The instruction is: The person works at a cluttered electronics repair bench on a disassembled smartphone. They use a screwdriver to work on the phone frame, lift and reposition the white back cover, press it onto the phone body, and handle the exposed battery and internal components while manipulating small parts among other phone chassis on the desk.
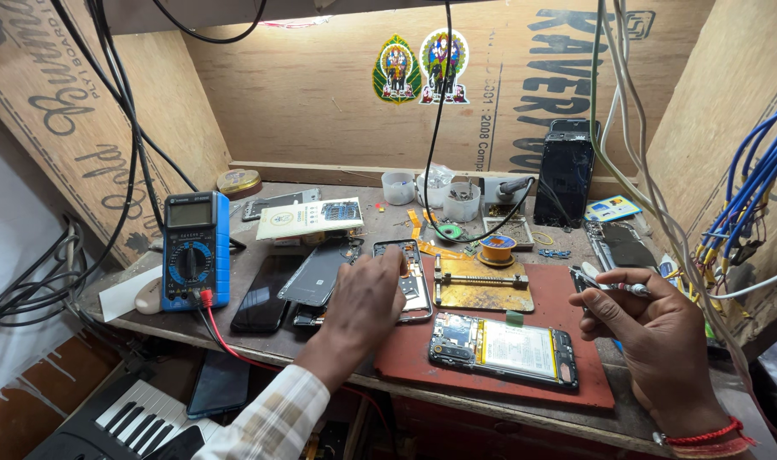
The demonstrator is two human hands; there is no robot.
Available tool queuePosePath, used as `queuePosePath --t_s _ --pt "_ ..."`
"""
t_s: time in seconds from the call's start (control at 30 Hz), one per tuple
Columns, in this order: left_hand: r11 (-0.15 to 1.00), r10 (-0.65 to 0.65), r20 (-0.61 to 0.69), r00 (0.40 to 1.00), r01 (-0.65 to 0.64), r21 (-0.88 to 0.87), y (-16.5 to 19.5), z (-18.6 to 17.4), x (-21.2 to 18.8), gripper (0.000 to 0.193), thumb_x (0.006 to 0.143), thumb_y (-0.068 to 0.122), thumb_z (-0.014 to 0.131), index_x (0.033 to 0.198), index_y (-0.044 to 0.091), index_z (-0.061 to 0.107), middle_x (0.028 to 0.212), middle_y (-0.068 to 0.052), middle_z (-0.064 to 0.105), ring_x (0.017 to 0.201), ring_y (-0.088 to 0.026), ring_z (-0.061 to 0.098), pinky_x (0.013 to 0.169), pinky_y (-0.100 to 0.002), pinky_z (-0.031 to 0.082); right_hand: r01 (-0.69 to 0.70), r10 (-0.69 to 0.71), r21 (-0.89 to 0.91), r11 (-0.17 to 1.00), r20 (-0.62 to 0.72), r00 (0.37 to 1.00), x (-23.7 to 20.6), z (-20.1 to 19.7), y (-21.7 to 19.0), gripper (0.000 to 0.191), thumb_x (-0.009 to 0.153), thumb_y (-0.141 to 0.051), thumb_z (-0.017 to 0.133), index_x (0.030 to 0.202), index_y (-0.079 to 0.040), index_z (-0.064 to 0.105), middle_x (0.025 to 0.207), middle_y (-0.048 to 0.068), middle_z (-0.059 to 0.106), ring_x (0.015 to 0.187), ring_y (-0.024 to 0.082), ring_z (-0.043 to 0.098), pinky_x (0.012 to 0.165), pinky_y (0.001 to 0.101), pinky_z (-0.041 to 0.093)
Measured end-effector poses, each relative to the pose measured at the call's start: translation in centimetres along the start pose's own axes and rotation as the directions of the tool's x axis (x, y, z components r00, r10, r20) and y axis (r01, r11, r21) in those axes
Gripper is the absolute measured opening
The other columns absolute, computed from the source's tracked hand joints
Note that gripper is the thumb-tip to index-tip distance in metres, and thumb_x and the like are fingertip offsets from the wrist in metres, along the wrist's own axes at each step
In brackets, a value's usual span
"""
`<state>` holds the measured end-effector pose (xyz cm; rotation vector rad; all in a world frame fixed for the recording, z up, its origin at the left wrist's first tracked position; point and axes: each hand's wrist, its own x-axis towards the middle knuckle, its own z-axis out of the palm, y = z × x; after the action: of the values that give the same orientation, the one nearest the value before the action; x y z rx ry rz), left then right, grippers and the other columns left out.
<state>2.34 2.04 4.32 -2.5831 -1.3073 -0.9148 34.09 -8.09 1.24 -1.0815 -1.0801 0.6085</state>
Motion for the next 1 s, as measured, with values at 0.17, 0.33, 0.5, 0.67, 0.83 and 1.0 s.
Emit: queuePosePath --t_s 0.17,0.33,0.5,0.67,0.83,1.0 --pt "0.995 -0.080 0.036 0.996 0.078 0.059 -1.1 0.8 0.7 0.013 0.089 0.010 0.066 0.102 0.010 0.067 0.082 -0.009 0.072 0.087 -0.028 0.069 0.081 -0.048 0.044 0.022 -0.022 0.008 1.000 0.010 1.000 0.0 0.0 0.1 0.026 0.092 -0.002 0.069 0.115 0.004 0.060 0.092 0.019 0.076 0.073 0.017 0.070 0.064 0.0307 0.059" --pt "0.979 -0.165 0.015 0.986 0.162 0.124 -2.1 0.5 0.3 0.014 0.089 0.021 0.069 0.094 0.009 0.073 0.087 -0.008 0.075 0.089 -0.027 0.069 0.082 -0.047 0.045 0.016 -0.016 0.007 1.000 0.008 1.000 -0.1 -0.2 0.1 0.027 0.091 -0.003 0.069 0.117 0.003 0.060 0.092 0.019 0.076 0.072 0.017 0.070 0.063 0.0309 0.059" --pt "0.962 -0.213 0.071 0.975 0.196 0.189 -2.2 0.2 0.2 0.018 0.086 0.024 0.072 0.096 0.010 0.074 0.084 -0.008 0.074 0.092 -0.027 0.068 0.083 -0.047 0.045 0.018 -0.018 -0.006 1.000 0.008 1.000 -0.1 -0.1 -0.1 0.027 0.092 -0.004 0.069 0.117 0.003 0.060 0.093 0.020 0.076 0.072 0.018 0.070 0.064 0.0311 0.059" --pt "0.958 -0.256 0.139 0.956 0.232 0.167 -1.9 0.0 -0.1 0.017 0.085 0.018 0.070 0.100 0.011 0.074 0.084 -0.007 0.075 0.090 -0.025 0.067 0.083 -0.045 0.045 0.033 -0.033 0.013 0.999 0.017 0.999 -0.4 -0.1 -0.6 0.022 0.100 -0.007 0.059 0.119 0.004 0.060 0.095 0.022 0.076 0.072 0.019 0.070 0.065 0.0323 0.059" --pt "0.975 -0.194 0.074 0.978 0.185 0.121 -2.1 0.0 -0.8 0.019 0.084 0.015 0.070 0.101 0.009 0.076 0.084 -0.006 0.076 0.086 -0.024 0.066 0.081 -0.045 0.045 0.086 -0.091 0.140 0.986 0.032 0.995 -0.7 -0.2 -1.0 0.030 0.109 -0.014 0.046 0.130 0.003 0.057 0.095 0.023 0.074 0.066 0.020 0.067 0.057 0.0340 0.056" --pt "0.983 -0.159 0.105 0.982 0.147 0.108 -2.1 -0.2 -1.4 0.020 0.087 0.015 0.070 0.106 0.009 0.075 0.083 -0.006 0.076 0.078 -0.020 0.065 0.077 -0.042 0.046 0.220 -0.228 0.165 0.961 0.029 0.973 -1.2 -0.4 -1.1 0.044 0.115 -0.026 0.046 0.145 0.005 0.053 0.072 0.014 0.064 0.061 0.018 0.062 0.061 0.0326 0.053"
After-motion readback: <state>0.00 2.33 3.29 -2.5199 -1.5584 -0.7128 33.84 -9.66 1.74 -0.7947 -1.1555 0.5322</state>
